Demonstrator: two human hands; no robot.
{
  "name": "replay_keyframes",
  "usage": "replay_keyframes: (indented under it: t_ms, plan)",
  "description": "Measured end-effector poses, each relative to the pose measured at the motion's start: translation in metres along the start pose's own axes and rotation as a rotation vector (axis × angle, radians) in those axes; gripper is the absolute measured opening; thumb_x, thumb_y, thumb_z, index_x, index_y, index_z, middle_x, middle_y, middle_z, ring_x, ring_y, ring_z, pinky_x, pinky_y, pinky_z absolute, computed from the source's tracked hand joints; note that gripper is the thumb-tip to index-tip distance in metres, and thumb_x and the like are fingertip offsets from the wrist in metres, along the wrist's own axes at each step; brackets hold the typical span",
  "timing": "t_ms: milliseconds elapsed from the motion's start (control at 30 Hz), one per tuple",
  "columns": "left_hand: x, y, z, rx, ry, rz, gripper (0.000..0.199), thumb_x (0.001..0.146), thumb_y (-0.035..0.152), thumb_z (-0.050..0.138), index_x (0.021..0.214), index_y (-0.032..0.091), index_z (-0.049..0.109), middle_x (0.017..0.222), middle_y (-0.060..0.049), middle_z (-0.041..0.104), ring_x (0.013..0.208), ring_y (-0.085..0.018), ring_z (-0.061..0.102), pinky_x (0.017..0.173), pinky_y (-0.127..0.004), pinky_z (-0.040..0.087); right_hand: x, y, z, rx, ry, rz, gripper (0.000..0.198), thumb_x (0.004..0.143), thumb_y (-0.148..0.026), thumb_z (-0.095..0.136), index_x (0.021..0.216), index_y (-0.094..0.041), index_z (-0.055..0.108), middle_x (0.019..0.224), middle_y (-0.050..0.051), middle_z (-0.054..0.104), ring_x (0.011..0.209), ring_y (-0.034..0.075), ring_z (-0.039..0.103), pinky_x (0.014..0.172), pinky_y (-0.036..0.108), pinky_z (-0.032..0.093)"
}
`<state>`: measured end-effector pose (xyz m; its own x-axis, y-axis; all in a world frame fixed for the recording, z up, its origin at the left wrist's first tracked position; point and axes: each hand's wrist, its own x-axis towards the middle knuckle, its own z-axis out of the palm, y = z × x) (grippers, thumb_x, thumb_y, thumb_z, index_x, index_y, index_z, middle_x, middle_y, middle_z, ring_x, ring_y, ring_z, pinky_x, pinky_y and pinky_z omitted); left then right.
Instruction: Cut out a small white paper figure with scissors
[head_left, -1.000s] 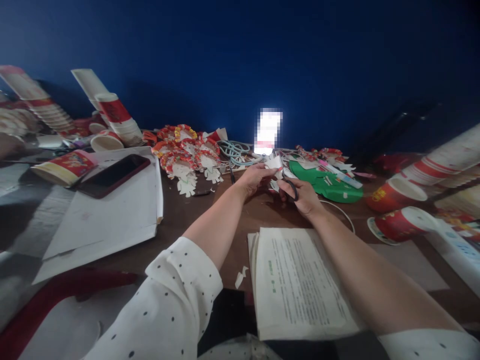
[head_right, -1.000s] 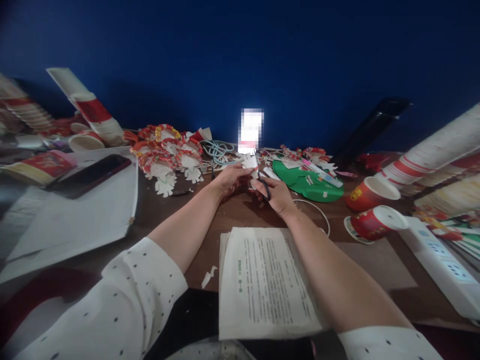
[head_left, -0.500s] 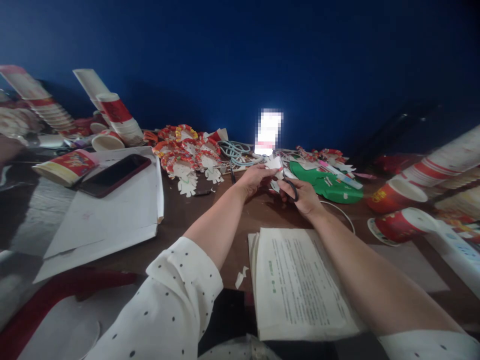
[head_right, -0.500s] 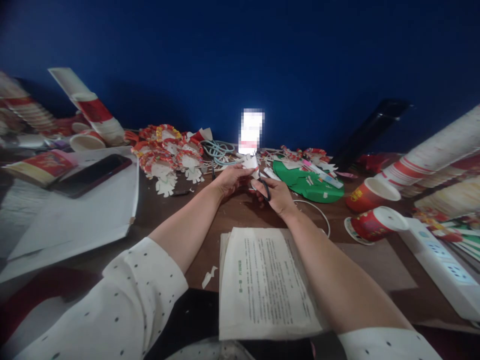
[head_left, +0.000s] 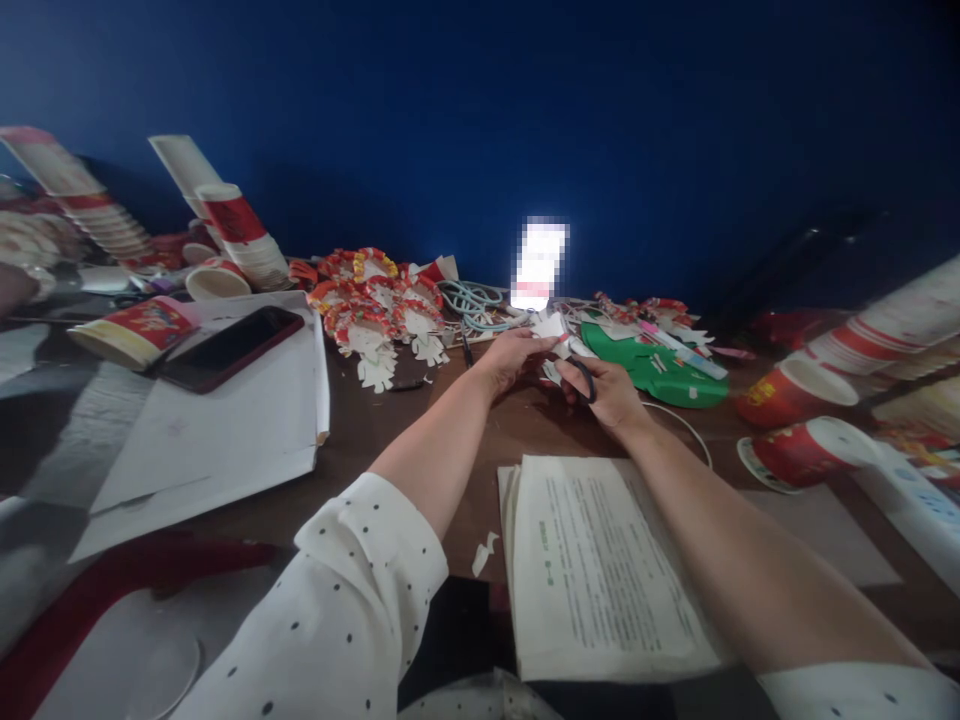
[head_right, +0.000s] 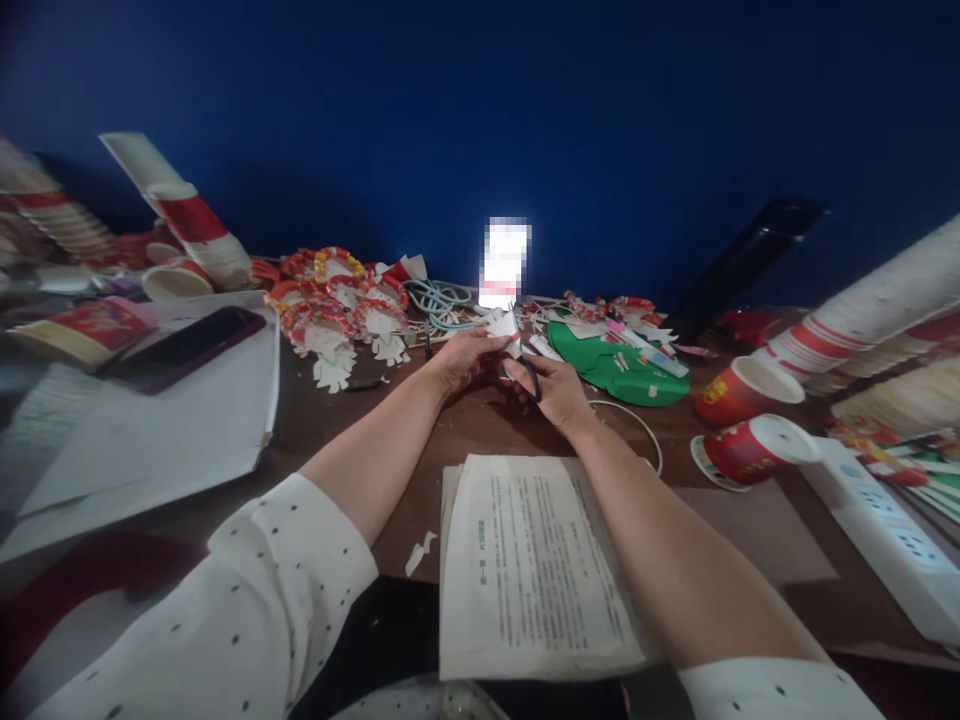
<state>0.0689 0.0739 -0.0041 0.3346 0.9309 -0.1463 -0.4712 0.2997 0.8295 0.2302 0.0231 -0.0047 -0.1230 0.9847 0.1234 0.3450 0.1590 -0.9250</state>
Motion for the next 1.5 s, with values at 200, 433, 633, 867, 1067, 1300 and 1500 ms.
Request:
replay_keyframes:
  t_ms: [200, 433, 633, 867, 1067, 1300, 1500]
  plan:
    - [0.0008, -0.0006, -0.0015, 0.016, -0.008, 0.009, 0.006, 0.082, 0.011, 0.073, 0.078, 0.012, 0.069, 0.068, -0.004, 0.071, 0.059, -0.011, 0.064, 0.066, -0.025, 0.053, -0.0008, -0.0010, -0.0002, -0.043, 0.008, -0.024, 0.055, 0.079, -0.073, 0.071, 0.062, -0.021, 0.064, 0.056, 0.001, 0.058, 0.052, 0.014, 0.051, 0.053, 0.029, 0.043]
    - [-0.0001, 0.0004, -0.0004, 0.035, 0.003, -0.001, 0.007, 0.081, 0.013, 0.075, 0.079, 0.012, 0.068, 0.070, -0.005, 0.070, 0.059, -0.012, 0.064, 0.068, -0.027, 0.054, -0.0007, -0.0049, -0.0001, -0.085, 0.007, -0.028, 0.058, 0.077, -0.076, 0.070, 0.061, -0.021, 0.063, 0.055, 0.002, 0.058, 0.053, 0.015, 0.052, 0.055, 0.029, 0.044]
    - [0.0044, -0.0039, -0.0057, 0.029, -0.031, 0.012, 0.010, 0.079, 0.017, 0.078, 0.082, 0.013, 0.069, 0.071, -0.004, 0.071, 0.063, -0.013, 0.065, 0.067, -0.026, 0.054, -0.0020, -0.0060, 0.0024, -0.010, 0.016, 0.018, 0.058, 0.071, -0.077, 0.074, 0.065, -0.021, 0.064, 0.057, 0.002, 0.060, 0.051, 0.015, 0.052, 0.051, 0.029, 0.043]
    - [0.0070, -0.0049, -0.0067, 0.011, -0.035, 0.032, 0.010, 0.079, 0.015, 0.079, 0.082, 0.011, 0.070, 0.071, -0.005, 0.071, 0.062, -0.011, 0.065, 0.067, -0.024, 0.054, -0.0021, -0.0029, 0.0002, 0.029, -0.012, 0.028, 0.055, 0.074, -0.074, 0.074, 0.067, -0.020, 0.067, 0.059, 0.003, 0.062, 0.054, 0.016, 0.054, 0.052, 0.030, 0.043]
    - [0.0063, -0.0039, -0.0055, 0.002, -0.014, 0.026, 0.008, 0.080, 0.011, 0.078, 0.083, 0.011, 0.070, 0.071, -0.005, 0.072, 0.063, -0.011, 0.066, 0.069, -0.023, 0.054, 0.0013, 0.0007, -0.0038, 0.011, -0.026, 0.013, 0.055, 0.073, -0.074, 0.075, 0.065, -0.020, 0.067, 0.059, 0.002, 0.059, 0.054, 0.015, 0.053, 0.052, 0.029, 0.043]
    - [0.0069, -0.0041, -0.0069, 0.010, -0.019, 0.027, 0.006, 0.081, 0.012, 0.076, 0.083, 0.012, 0.070, 0.069, -0.004, 0.072, 0.063, -0.011, 0.066, 0.068, -0.022, 0.053, -0.0001, -0.0027, -0.0034, -0.029, -0.008, -0.005, 0.056, 0.073, -0.075, 0.074, 0.063, -0.020, 0.065, 0.056, 0.001, 0.058, 0.052, 0.014, 0.050, 0.053, 0.029, 0.042]
    - [0.0047, -0.0017, -0.0040, 0.008, 0.003, 0.014, 0.012, 0.078, 0.013, 0.080, 0.082, 0.011, 0.069, 0.070, -0.005, 0.071, 0.063, -0.011, 0.066, 0.070, -0.024, 0.053, 0.0001, -0.0063, -0.0017, -0.058, -0.009, -0.030, 0.059, 0.073, -0.078, 0.071, 0.061, -0.021, 0.063, 0.055, 0.001, 0.057, 0.052, 0.015, 0.051, 0.053, 0.030, 0.043]
